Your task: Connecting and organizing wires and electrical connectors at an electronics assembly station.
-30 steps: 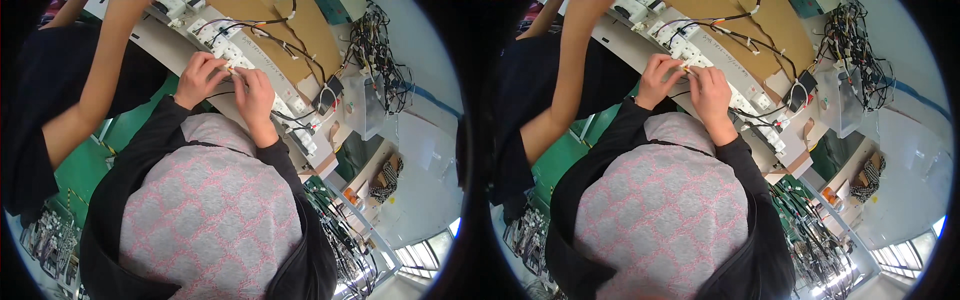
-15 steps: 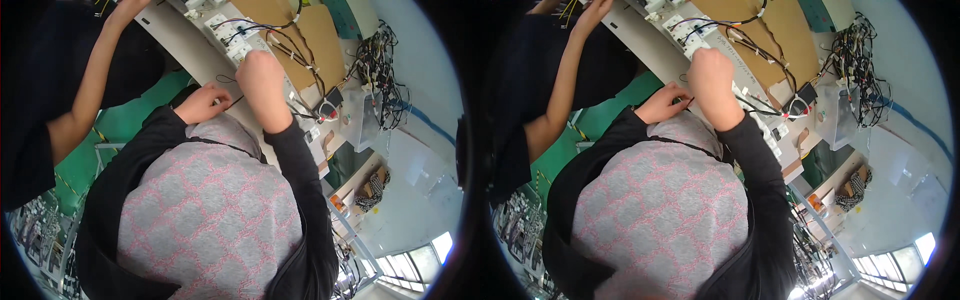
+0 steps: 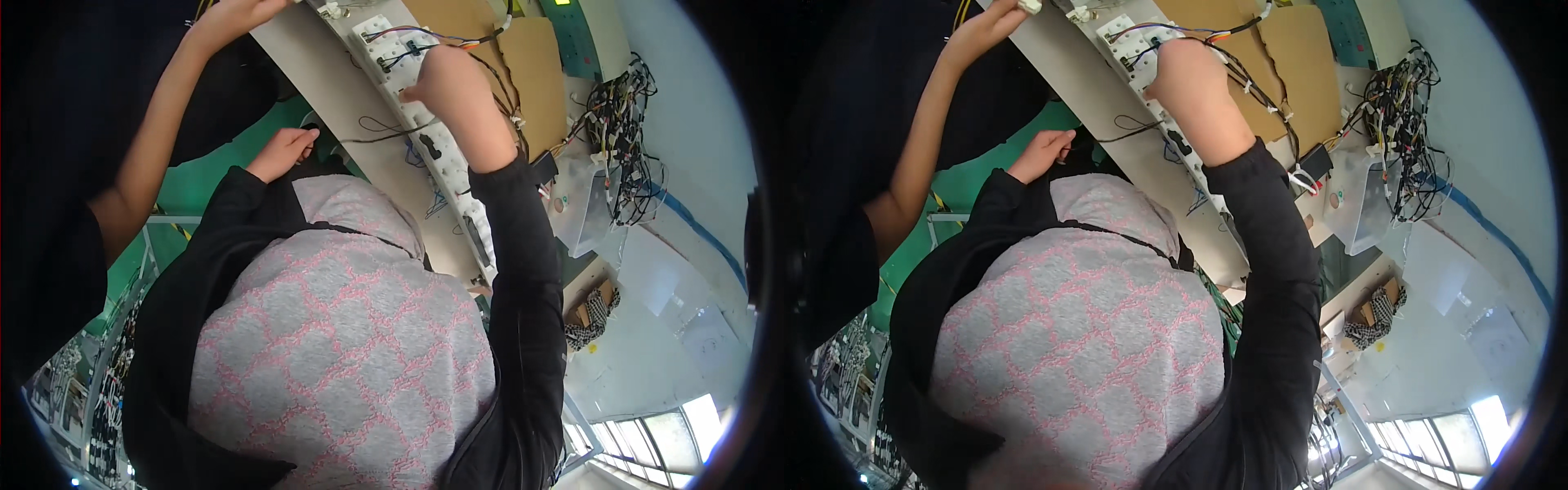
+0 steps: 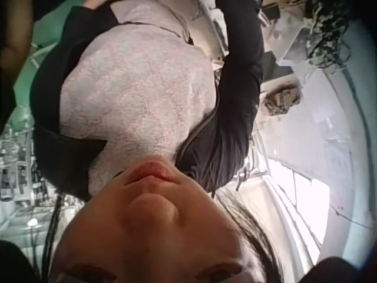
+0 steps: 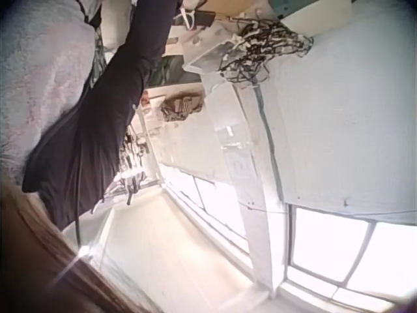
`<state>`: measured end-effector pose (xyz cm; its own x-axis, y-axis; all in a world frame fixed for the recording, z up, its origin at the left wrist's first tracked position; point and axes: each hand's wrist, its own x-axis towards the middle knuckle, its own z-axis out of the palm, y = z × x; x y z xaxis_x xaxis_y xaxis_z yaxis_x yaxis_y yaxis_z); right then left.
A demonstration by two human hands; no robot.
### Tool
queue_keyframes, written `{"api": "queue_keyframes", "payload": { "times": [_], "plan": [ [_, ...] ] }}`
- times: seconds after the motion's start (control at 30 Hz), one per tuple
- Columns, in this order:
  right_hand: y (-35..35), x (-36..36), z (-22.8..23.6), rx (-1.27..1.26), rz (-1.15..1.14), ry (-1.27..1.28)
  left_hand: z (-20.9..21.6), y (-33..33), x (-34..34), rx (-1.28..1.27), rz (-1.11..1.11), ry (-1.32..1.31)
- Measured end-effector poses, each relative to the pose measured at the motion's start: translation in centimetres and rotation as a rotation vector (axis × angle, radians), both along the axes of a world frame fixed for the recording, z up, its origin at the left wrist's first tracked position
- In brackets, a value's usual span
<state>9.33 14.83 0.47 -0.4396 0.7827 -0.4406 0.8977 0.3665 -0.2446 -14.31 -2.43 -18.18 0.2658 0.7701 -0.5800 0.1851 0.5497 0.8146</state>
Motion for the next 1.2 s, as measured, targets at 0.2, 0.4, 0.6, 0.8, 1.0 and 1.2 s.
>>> {"api": "queue_keyframes", "payload": {
  "times": [0.2, 0.4, 0.6, 0.8, 1.0, 1.2],
  "plan": [
    [-3.1, 0.4, -1.1, 0.386, -0.135, 0.055, 3.3, 2.6, 1.5, 0.008, 0.268, -0.402],
    [-8.4, 0.6, 0.0, 0.763, -0.205, 0.600, 9.8, 6.5, 6.3, -0.151, 0.106, -0.476],
    [-18.0, 9.9, 0.2, 0.888, -0.604, 0.835, 13.2, 7.2, 9.0, -0.199, 0.013, -0.460],
    [-23.1, 14.4, -2.9, 0.627, -1.167, 0.883, 16.4, 7.2, 9.1, -0.740, 0.099, -1.133],
    [-24.5, 15.8, -3.4, 0.532, -1.320, 1.002, 20.8, 8.2, 8.3, -0.886, 0.270, -1.540],
    [-23.5, 20.5, -2.7, 0.833, -1.253, 0.563, 20.9, 8.7, 7.1, -0.758, 0.331, -1.563]
  ]
}}
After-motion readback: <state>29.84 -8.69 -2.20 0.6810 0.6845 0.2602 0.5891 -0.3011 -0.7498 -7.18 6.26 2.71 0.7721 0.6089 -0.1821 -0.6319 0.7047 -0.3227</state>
